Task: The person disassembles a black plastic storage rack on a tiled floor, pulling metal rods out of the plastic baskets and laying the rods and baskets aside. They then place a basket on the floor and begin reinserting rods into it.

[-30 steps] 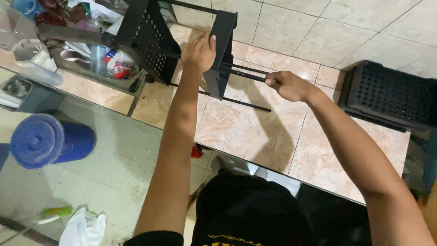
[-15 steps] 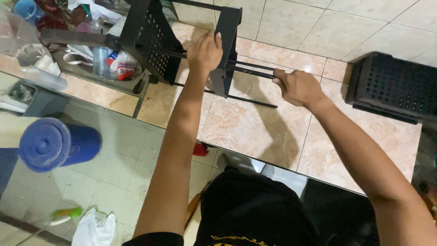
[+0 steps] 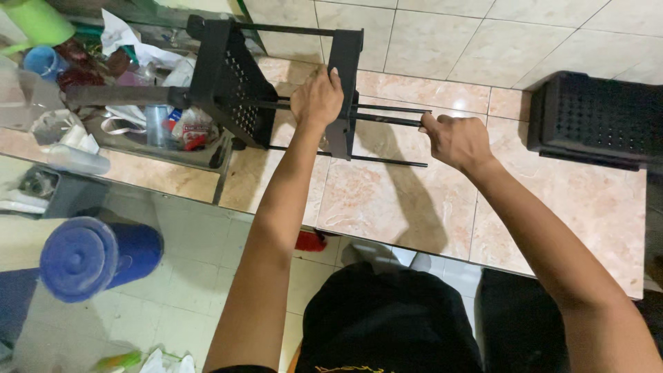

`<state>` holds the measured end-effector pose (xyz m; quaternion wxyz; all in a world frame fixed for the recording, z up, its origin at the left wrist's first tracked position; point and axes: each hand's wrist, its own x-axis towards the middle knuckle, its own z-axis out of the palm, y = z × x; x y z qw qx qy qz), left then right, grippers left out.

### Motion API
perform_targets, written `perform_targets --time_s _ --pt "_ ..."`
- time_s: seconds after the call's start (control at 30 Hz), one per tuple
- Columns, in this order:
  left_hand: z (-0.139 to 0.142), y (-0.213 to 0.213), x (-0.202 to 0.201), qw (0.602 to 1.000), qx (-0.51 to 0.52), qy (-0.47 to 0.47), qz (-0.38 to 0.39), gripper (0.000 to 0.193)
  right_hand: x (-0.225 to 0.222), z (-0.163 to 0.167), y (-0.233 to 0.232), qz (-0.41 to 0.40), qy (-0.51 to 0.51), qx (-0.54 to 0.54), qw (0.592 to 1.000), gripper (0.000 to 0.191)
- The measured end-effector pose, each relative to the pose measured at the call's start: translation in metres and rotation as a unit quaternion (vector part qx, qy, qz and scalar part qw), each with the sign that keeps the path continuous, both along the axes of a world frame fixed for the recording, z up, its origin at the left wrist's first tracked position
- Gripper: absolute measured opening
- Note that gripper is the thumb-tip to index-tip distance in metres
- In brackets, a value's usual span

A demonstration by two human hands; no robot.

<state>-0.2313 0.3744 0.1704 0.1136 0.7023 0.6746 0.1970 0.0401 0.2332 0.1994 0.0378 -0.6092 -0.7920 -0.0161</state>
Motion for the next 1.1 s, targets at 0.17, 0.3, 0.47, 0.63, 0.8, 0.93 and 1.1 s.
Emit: perform_targets --time_s 0.17,0.3,0.47,0.63,0.8,0.93,1.1 --pt "-0.002 0.001 -0.005 1.0 0.014 -0.007 -0.009 0.042 0.004 0.011 0.012 0.003 0.047 -0.113 0.993 0.027" --pt "-0.003 -0.001 -0.004 1.0 0.004 -0.013 -0.011 0.042 0.017 0.01 0.033 -0.006 0.117 -0.237 0.964 0.035" --pt "-0.004 -0.001 -0.002 1.0 0.004 -0.019 -0.005 0.042 0.022 0.003 0.041 0.015 0.194 -0.249 0.949 0.034" --pt "0.003 -0.002 -0.003 1.0 -0.003 -0.017 -0.012 0.043 0.015 0.012 0.021 -0.009 0.117 -0.154 0.981 0.029" --pt "0.016 -0.008 -0.004 0.999 -0.045 -0.008 -0.009 0.045 0.004 0.02 -0.001 0.063 0.095 0.023 0.993 0.026" --pt "0.02 -0.01 -0.005 0.999 -0.028 -0.026 -0.013 0.045 0.0 0.014 -0.005 0.075 0.071 0.063 0.993 0.029" --pt "0.017 -0.008 -0.004 0.999 -0.05 -0.021 -0.005 0.045 0.002 0.007 0.002 0.061 0.01 0.028 0.998 0.034"
